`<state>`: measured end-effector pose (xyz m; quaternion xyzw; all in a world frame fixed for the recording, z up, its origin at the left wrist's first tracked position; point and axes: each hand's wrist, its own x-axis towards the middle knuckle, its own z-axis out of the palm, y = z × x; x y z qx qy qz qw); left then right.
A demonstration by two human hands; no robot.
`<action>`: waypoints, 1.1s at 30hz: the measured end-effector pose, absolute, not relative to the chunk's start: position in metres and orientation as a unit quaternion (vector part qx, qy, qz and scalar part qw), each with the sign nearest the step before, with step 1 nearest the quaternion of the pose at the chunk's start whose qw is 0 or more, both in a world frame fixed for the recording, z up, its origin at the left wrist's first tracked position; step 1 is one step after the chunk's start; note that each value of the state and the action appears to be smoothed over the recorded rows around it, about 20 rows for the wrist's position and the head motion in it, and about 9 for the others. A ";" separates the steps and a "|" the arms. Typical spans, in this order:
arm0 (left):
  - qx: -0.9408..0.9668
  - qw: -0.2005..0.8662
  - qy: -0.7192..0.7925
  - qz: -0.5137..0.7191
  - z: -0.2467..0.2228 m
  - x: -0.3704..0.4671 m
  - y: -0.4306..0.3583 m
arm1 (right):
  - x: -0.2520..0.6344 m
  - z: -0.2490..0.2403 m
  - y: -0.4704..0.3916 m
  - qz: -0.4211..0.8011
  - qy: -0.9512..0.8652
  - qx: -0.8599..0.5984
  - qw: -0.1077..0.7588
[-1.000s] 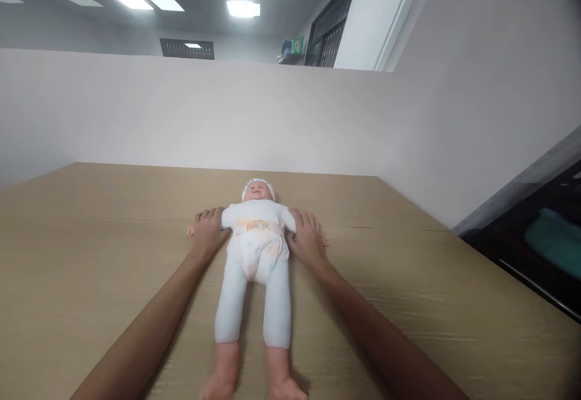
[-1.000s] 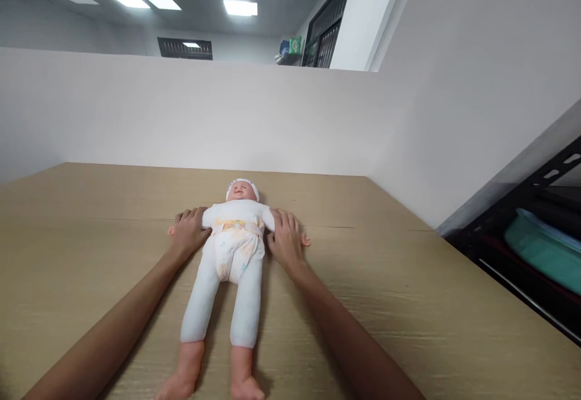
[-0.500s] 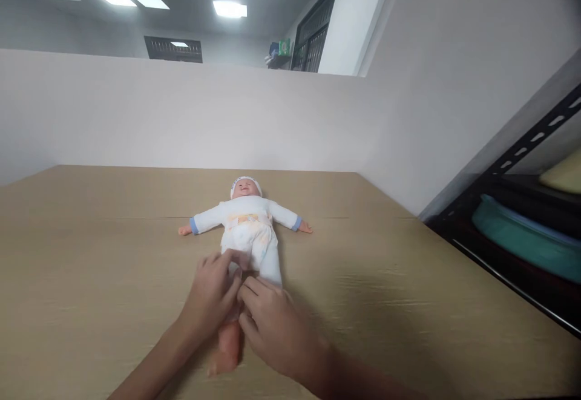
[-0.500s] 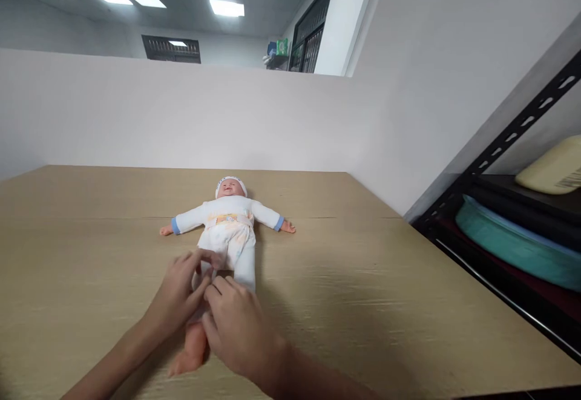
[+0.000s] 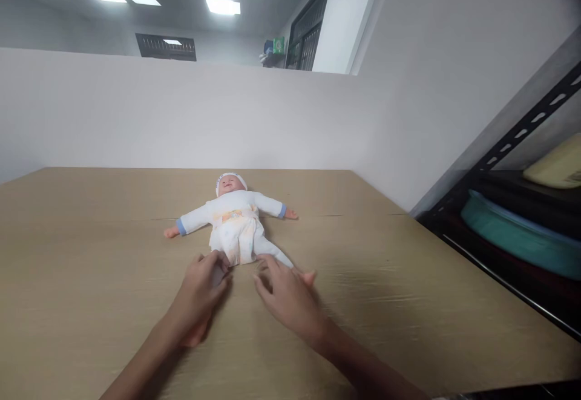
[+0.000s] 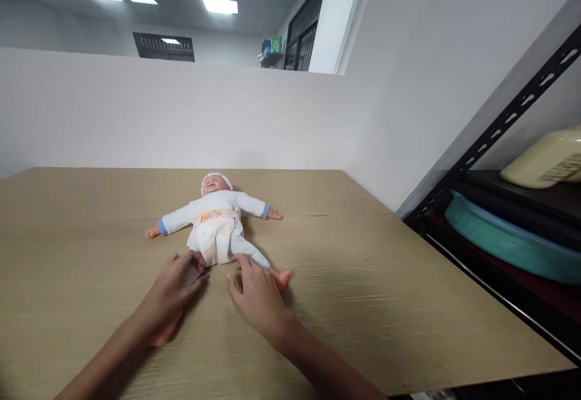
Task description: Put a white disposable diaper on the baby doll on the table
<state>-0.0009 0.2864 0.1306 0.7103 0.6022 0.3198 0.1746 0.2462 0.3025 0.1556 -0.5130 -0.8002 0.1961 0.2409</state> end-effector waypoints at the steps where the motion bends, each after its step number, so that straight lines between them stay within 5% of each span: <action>1: 0.705 0.194 0.594 0.336 0.129 -0.001 0.288 | 0.243 0.157 0.305 0.200 -0.797 -0.517 0.239; 16: 0.687 0.230 0.593 0.351 0.114 -0.006 0.291 | 0.229 0.156 0.314 0.191 -0.811 -0.503 0.227; 33: 0.718 0.068 0.642 0.261 0.122 0.006 0.281 | 0.214 0.128 0.308 0.183 -0.813 -0.445 0.328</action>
